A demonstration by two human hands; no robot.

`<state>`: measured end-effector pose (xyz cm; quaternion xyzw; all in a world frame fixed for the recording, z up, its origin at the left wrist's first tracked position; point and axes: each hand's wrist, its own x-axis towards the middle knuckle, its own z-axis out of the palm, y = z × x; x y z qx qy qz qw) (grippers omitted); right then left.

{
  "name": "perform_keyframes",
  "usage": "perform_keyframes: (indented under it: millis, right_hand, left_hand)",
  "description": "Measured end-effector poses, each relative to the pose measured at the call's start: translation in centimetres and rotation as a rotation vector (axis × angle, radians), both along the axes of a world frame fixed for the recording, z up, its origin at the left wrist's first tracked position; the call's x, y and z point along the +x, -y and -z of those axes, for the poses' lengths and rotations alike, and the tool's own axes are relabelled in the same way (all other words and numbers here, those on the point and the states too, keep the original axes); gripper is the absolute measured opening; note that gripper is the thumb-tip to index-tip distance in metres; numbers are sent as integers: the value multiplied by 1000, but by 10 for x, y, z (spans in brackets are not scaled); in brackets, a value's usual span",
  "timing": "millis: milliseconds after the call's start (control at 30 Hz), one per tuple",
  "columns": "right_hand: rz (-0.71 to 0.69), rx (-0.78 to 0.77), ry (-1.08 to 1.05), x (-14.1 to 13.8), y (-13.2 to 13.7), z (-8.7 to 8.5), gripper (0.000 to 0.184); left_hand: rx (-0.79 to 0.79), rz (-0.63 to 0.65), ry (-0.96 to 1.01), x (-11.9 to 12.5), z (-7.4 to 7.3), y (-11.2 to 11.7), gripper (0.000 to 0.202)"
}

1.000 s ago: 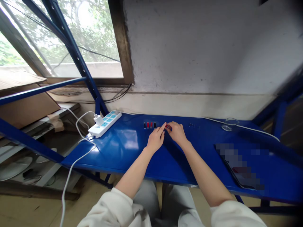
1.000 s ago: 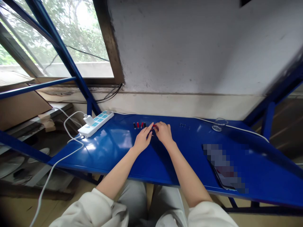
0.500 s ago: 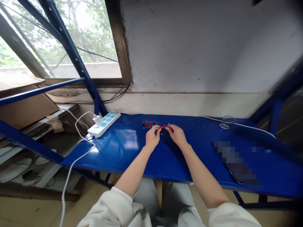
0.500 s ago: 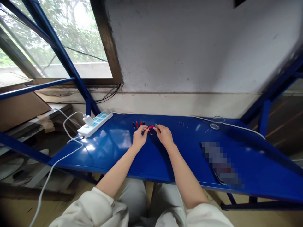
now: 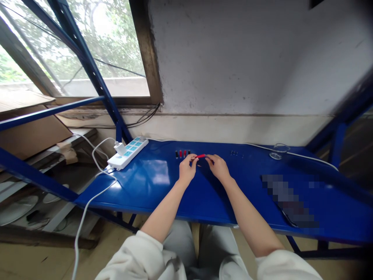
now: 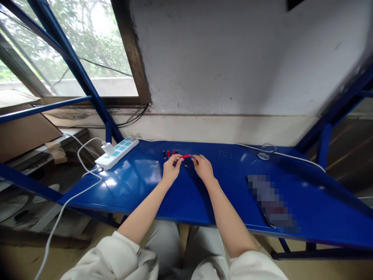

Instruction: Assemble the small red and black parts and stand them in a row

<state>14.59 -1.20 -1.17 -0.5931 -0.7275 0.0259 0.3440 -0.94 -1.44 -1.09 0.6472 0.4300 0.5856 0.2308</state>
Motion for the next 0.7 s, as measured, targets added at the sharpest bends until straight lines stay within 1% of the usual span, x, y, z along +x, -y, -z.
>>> perform_keyframes:
  millis: [133, 233, 333, 433, 500, 600, 700]
  right_hand:
    - [36, 1, 19, 0, 1, 0, 32]
    - [37, 2, 18, -2, 1, 1, 33]
    - [31, 17, -4, -5, 1, 3, 33]
    - [20, 23, -30, -7, 0, 4, 32]
    - [10, 23, -41, -9, 0, 4, 32]
    - [2, 29, -53, -10, 1, 3, 30]
    - [-13, -2, -69, -12, 3, 3, 26]
  left_hand:
    - [18, 7, 32, 0, -3, 3, 21]
    - [48, 77, 17, 0, -6, 7, 27]
    - [78, 143, -91, 1, -6, 9, 36]
    - [86, 189, -218, 1, -2, 9, 40]
    - [84, 207, -244, 1, 0, 8, 41]
    - [66, 202, -199, 2, 1, 7, 38]
    - [30, 193, -111, 2, -2, 8, 34]
